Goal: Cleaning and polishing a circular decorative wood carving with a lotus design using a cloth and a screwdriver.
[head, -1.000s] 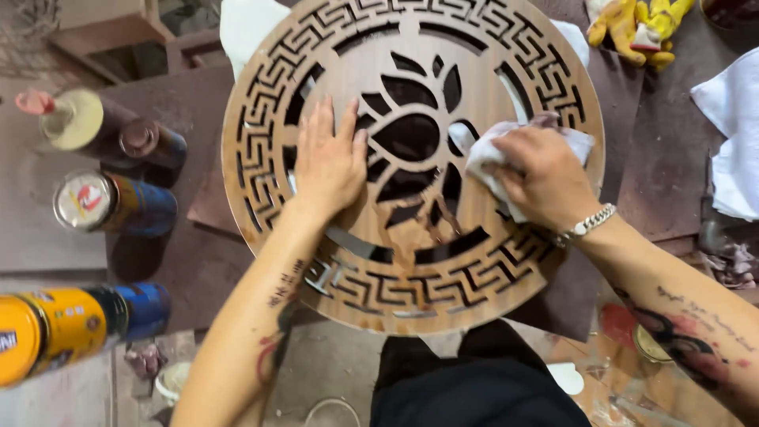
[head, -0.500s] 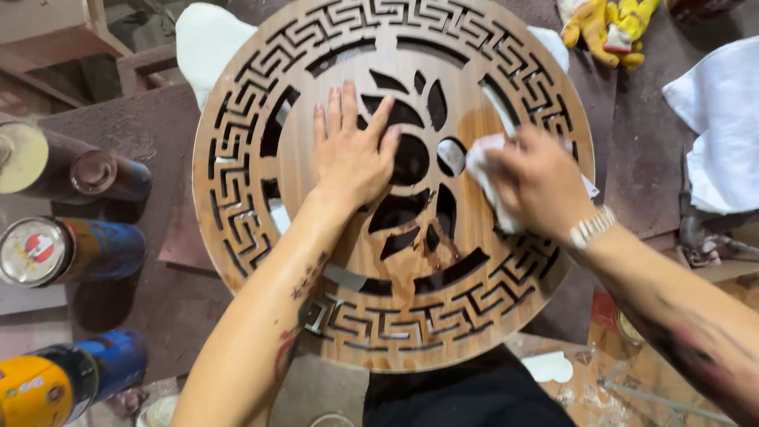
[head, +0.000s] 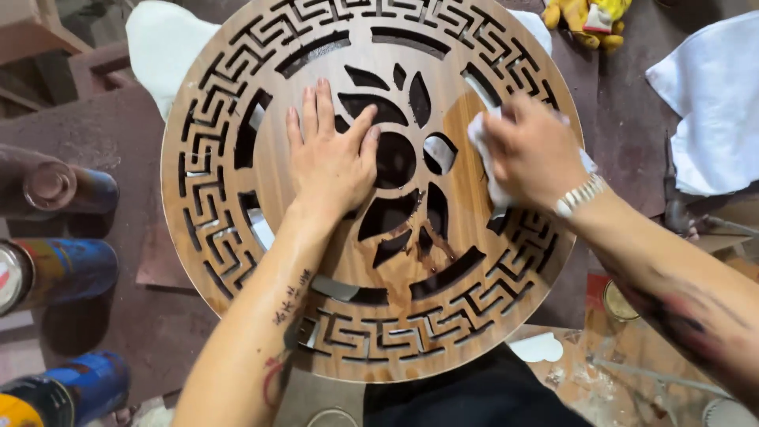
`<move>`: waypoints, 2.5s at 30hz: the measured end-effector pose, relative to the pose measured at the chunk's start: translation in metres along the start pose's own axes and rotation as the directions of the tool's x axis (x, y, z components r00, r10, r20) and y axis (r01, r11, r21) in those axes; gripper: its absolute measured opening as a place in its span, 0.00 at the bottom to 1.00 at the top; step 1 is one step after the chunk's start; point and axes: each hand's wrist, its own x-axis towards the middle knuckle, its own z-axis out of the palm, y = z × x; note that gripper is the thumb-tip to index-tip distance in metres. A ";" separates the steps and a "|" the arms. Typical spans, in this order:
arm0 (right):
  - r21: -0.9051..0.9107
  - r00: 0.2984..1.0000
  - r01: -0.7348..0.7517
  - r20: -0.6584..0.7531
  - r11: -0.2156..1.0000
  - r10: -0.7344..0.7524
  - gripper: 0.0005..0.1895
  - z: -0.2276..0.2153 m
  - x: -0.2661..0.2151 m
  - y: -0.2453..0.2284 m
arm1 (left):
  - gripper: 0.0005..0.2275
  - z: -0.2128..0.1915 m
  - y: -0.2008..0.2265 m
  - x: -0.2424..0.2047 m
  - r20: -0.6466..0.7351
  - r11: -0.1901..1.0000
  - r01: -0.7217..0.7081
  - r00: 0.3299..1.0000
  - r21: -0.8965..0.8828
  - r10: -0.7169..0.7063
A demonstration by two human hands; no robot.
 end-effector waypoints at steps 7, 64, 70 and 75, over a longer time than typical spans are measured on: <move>-0.077 0.994 -0.034 0.102 0.996 0.042 0.04 -0.016 -0.013 -0.020 | 0.20 0.001 -0.002 0.001 -0.033 0.999 -0.032 0.999 -0.018 0.031; -0.070 0.999 -0.019 0.041 0.997 0.022 0.09 0.029 -0.013 0.016 | 0.18 0.004 0.000 -0.006 -0.046 1.000 -0.011 0.999 -0.022 0.010; 0.122 0.990 -0.024 0.142 0.992 0.007 0.09 -0.017 -0.047 -0.040 | 0.18 -0.003 0.001 -0.004 -0.042 1.000 -0.006 0.999 -0.003 0.006; 0.114 0.996 0.048 -0.078 0.992 -0.039 0.06 0.044 0.011 0.034 | 0.18 -0.002 0.001 -0.004 -0.022 1.000 -0.009 1.000 -0.009 0.008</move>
